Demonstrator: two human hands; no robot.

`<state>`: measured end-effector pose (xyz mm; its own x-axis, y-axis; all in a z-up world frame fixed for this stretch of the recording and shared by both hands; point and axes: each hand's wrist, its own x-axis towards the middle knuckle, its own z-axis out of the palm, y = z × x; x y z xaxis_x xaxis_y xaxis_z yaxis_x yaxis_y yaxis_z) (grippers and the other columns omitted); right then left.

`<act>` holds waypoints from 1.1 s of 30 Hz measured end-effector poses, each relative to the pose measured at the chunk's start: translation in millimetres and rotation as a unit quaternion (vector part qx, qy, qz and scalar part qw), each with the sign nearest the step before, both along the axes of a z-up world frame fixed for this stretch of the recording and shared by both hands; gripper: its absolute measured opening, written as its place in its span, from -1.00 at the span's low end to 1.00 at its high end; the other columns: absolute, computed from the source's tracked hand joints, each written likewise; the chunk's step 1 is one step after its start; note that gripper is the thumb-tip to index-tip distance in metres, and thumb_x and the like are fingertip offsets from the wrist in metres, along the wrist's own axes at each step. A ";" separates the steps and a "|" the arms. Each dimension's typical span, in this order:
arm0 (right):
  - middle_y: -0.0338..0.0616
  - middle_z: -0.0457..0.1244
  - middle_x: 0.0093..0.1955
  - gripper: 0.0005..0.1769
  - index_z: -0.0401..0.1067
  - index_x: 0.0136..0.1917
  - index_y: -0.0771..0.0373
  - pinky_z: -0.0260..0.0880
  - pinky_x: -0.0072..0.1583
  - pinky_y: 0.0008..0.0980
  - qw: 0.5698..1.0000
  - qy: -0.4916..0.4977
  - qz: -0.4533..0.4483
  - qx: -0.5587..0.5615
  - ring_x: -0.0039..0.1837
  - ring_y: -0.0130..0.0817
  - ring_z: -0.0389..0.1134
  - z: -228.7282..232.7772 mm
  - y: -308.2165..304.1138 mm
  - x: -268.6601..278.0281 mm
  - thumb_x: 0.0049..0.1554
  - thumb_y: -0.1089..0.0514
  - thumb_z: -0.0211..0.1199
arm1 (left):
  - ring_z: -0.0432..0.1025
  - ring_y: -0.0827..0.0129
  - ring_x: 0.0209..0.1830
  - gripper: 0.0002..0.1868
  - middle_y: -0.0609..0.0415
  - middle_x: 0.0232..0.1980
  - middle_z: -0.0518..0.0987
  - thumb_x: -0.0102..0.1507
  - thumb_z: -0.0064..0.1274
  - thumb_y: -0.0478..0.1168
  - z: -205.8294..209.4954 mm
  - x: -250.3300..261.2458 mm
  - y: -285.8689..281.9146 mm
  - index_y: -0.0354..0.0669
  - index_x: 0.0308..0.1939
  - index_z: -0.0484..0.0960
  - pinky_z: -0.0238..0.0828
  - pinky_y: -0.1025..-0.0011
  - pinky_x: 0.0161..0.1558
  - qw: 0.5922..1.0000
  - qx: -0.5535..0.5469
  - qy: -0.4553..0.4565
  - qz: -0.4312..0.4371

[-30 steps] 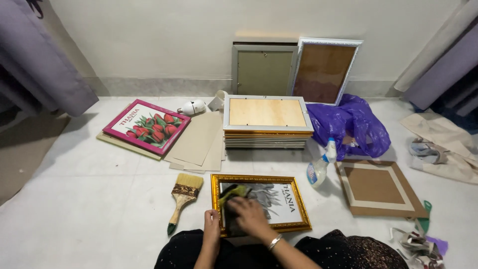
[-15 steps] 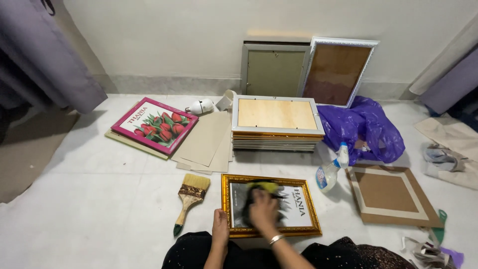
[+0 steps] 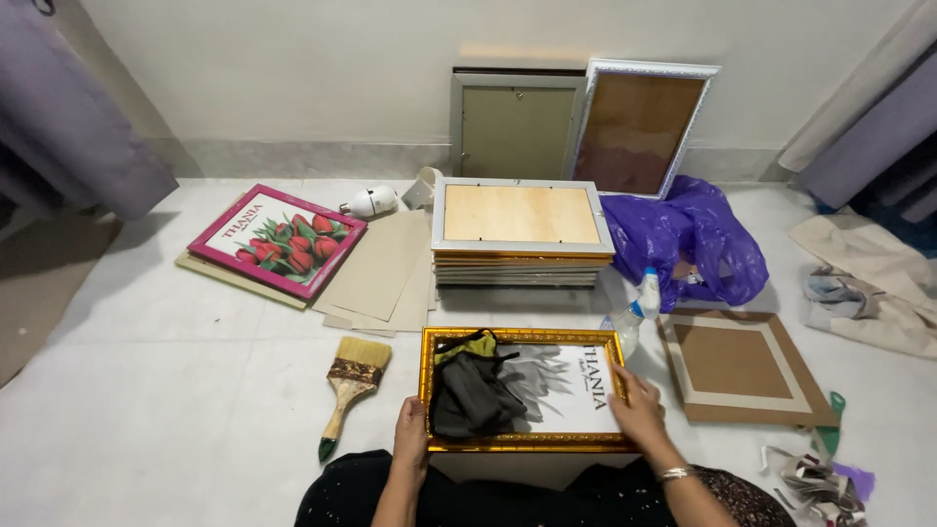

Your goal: Cleaning and dusting picture frames using a spray bottle, cloth, and brush.

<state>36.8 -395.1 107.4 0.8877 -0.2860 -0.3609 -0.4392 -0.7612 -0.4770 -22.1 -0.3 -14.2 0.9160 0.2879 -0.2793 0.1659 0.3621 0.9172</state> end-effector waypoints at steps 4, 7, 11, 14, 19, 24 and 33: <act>0.23 0.04 0.54 -0.25 0.01 0.57 -0.01 0.32 0.34 0.12 0.938 0.022 -0.134 0.318 0.45 0.18 0.20 48.1 6.4 -15.3 0.16 0.01 0.17 | 0.18 0.48 -0.31 -0.49 0.15 -0.25 0.41 0.42 -0.21 0.18 -7.7 5.7 2.6 -0.21 -0.02 0.56 0.11 0.50 -0.23 1.000 -0.019 -0.001 -0.014; 0.34 0.26 0.37 -0.41 0.15 0.50 0.02 0.49 0.10 -0.06 0.887 -0.003 -0.183 0.424 0.24 0.13 0.37 35.4 4.3 -12.8 0.22 0.17 0.12 | 0.26 0.39 -0.30 -0.56 0.05 -0.24 0.46 0.51 -0.30 0.00 1.9 10.0 10.5 -0.27 -0.11 0.55 0.23 0.43 -0.20 0.996 0.012 0.093 -0.003; 0.36 0.28 0.19 -0.38 0.19 0.44 0.40 0.45 -0.01 -0.16 0.853 0.021 -0.206 0.479 0.10 0.04 0.36 7.7 -2.8 -10.3 0.21 0.05 0.15 | 0.43 0.21 -0.24 -0.45 0.01 -0.19 0.60 0.42 -0.27 0.16 -20.5 15.6 10.7 -0.19 0.04 0.65 0.35 0.34 -0.17 0.955 0.232 0.179 0.054; 0.30 0.39 0.03 -0.45 0.30 0.41 0.39 0.46 -0.22 -0.31 0.840 0.026 -0.187 0.509 -0.14 -0.10 0.42 -3.1 -2.6 -7.9 0.25 0.04 0.12 | 0.54 0.03 -0.18 -0.37 -0.05 -0.19 0.70 0.42 -0.32 0.24 -11.2 16.5 7.2 -0.14 -0.02 0.71 0.42 0.22 -0.07 0.901 0.360 0.236 0.056; 0.21 0.39 0.11 -0.38 0.30 0.46 0.36 0.41 -0.11 -0.35 0.846 -0.010 -0.169 0.505 -0.05 -0.20 0.41 0.6 4.4 -8.0 0.24 -0.01 0.12 | 0.48 -0.03 -0.14 -0.47 -0.12 0.00 0.48 0.42 -0.31 0.17 -11.9 18.2 -13.6 0.04 0.14 0.68 0.43 0.14 -0.02 0.862 0.451 0.227 0.041; 0.14 0.40 0.09 -0.51 0.35 0.38 0.31 0.41 -0.12 -0.35 0.819 -0.029 -0.129 0.559 -0.06 -0.23 0.41 -5.1 10.9 -4.8 0.26 0.03 0.09 | 0.40 -0.15 0.23 -0.07 -0.10 0.61 0.11 0.21 -0.46 0.55 16.6 35.6 -61.4 0.32 0.59 0.04 0.42 -0.04 0.16 0.814 0.550 0.182 -0.054; 0.07 0.36 0.19 -0.52 0.37 0.41 0.29 0.33 0.06 -0.31 0.835 -0.032 -0.147 0.530 0.08 -0.20 0.35 -80.9 -16.4 9.5 0.25 0.18 -0.03 | 0.07 -0.32 0.46 -0.27 -0.24 0.49 0.22 0.27 0.06 0.11 129.3 18.7 -250.4 0.39 0.53 0.25 -0.03 -0.17 0.34 0.817 0.516 -0.180 -0.187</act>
